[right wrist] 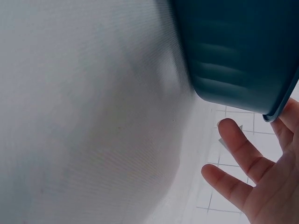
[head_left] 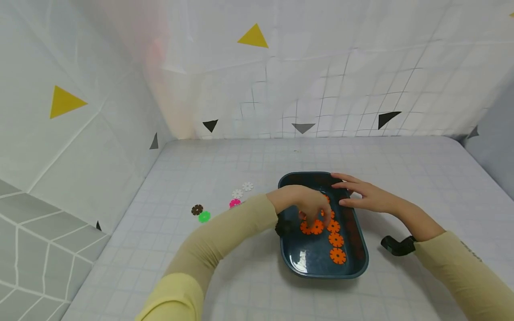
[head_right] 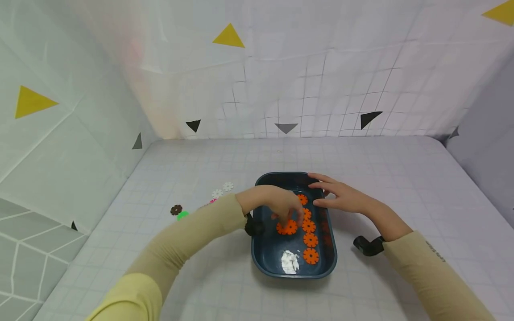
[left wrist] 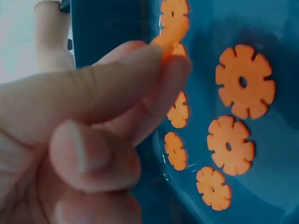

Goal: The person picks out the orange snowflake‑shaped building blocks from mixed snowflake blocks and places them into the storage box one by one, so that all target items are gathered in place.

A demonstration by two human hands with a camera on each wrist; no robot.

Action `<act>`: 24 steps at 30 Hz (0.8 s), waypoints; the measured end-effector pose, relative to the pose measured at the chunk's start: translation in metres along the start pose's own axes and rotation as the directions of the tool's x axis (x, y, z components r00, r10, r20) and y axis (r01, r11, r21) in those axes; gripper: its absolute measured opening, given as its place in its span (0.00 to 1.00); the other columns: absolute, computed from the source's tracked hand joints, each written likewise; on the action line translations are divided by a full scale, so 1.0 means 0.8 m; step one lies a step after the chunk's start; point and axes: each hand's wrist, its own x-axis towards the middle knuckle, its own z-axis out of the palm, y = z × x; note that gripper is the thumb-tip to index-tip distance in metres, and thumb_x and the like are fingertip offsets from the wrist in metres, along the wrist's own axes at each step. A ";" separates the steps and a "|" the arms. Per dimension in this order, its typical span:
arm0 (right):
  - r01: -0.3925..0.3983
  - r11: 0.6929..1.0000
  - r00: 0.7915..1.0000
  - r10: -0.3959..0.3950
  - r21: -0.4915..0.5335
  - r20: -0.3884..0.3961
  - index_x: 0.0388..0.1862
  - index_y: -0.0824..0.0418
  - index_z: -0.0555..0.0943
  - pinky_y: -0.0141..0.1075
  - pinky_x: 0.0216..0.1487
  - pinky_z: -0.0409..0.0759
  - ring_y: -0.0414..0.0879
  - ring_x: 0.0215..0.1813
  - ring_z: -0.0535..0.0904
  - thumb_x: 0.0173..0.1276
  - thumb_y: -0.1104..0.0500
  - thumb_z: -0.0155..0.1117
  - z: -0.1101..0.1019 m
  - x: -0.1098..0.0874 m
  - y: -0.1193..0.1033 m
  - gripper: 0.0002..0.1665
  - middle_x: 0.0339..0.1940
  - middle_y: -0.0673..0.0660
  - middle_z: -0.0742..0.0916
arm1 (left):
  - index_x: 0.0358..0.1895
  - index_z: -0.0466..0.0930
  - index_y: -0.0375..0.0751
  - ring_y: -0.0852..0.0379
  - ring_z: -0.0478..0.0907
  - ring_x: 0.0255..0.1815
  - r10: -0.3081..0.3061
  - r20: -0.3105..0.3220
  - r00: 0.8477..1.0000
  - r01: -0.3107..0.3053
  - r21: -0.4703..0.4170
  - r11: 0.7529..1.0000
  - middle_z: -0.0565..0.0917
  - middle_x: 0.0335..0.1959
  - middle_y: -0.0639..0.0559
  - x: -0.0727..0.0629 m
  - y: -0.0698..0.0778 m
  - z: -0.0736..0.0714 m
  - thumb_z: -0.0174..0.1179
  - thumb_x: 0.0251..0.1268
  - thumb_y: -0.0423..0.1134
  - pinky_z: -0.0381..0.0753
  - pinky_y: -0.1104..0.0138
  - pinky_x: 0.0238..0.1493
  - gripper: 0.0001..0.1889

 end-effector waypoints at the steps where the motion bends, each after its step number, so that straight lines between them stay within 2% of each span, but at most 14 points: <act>1: -0.002 1.000 1.000 0.002 -0.003 0.000 0.61 0.65 0.70 0.47 0.48 0.74 0.52 0.60 0.64 0.65 0.57 0.59 0.000 0.000 0.000 0.27 0.70 0.65 0.61 | 0.48 0.79 0.55 0.58 0.68 0.16 -0.010 0.008 1.000 0.010 0.002 1.000 0.70 0.50 0.58 0.002 0.001 -0.001 0.62 0.57 0.34 0.78 0.66 0.32 0.16; 6: -0.005 1.000 1.000 0.005 -0.013 0.003 0.61 0.65 0.70 0.47 0.48 0.74 0.52 0.60 0.64 0.65 0.56 0.59 0.001 0.001 0.001 0.27 0.70 0.65 0.60 | 0.48 0.78 0.55 0.59 0.67 0.16 -0.039 0.077 0.996 0.034 0.064 0.997 0.69 0.52 0.58 0.008 0.004 -0.002 0.62 0.57 0.34 0.75 0.68 0.28 0.16; 13: 0.002 1.000 1.000 -0.002 -0.008 0.008 0.61 0.64 0.70 0.45 0.48 0.74 0.52 0.59 0.65 0.65 0.57 0.59 0.000 0.001 0.000 0.27 0.70 0.65 0.61 | 0.47 0.79 0.55 0.59 0.69 0.19 -0.030 0.143 0.989 0.004 0.181 0.984 0.71 0.48 0.58 0.010 0.009 0.002 0.63 0.56 0.34 0.75 0.69 0.29 0.16; 17: 0.013 1.000 1.000 -0.013 -0.005 0.008 0.61 0.64 0.70 0.44 0.47 0.74 0.53 0.60 0.65 0.64 0.58 0.59 -0.001 0.001 -0.002 0.26 0.69 0.66 0.61 | 0.46 0.80 0.55 0.59 0.70 0.22 -0.053 0.178 0.983 0.009 0.243 0.970 0.71 0.47 0.58 0.013 0.016 0.007 0.64 0.55 0.34 0.73 0.70 0.28 0.15; 24: -0.002 1.000 1.000 0.002 0.004 0.021 0.61 0.63 0.70 0.45 0.47 0.74 0.53 0.61 0.65 0.64 0.58 0.59 -0.003 0.002 -0.005 0.26 0.70 0.65 0.61 | 0.46 0.80 0.57 0.59 0.69 0.28 -0.082 0.218 0.972 0.015 0.292 0.956 0.71 0.49 0.60 0.020 0.022 0.012 0.63 0.56 0.34 0.75 0.69 0.34 0.15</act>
